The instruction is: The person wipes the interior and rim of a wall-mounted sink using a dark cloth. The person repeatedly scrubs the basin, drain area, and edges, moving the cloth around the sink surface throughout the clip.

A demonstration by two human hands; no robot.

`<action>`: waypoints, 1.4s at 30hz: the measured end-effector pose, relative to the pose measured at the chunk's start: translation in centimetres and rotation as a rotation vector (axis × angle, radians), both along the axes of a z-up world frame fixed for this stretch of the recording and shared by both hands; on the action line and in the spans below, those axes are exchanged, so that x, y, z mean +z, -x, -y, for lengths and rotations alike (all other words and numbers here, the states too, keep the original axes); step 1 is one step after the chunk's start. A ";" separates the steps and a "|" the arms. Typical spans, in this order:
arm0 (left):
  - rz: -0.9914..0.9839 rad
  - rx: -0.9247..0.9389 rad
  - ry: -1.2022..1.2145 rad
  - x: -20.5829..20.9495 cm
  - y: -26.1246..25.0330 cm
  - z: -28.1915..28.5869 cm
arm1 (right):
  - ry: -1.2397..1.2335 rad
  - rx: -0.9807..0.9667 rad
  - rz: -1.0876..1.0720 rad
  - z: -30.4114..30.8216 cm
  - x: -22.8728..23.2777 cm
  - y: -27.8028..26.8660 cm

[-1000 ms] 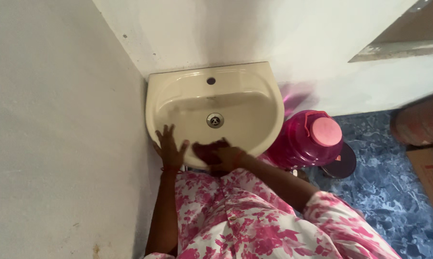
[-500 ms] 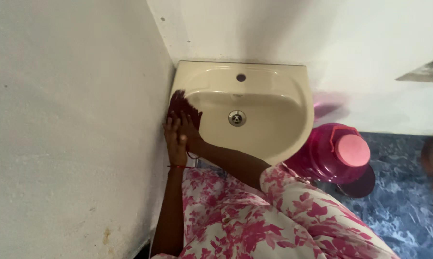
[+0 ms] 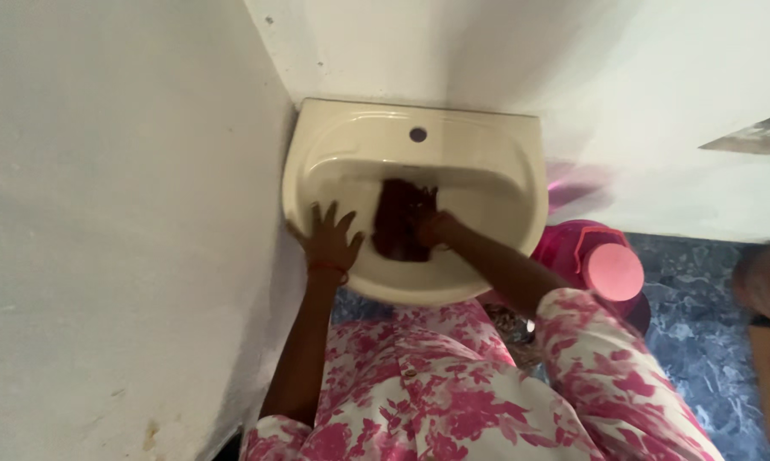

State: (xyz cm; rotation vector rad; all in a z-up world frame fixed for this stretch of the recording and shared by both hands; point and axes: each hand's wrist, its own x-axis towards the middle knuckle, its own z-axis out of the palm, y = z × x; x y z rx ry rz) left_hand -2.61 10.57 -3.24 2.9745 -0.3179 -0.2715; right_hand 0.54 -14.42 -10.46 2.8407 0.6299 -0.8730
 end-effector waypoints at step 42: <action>-0.068 0.152 0.005 0.8 0.2 0.1 | -0.050 0.093 -0.200 9.1 0.6 2.6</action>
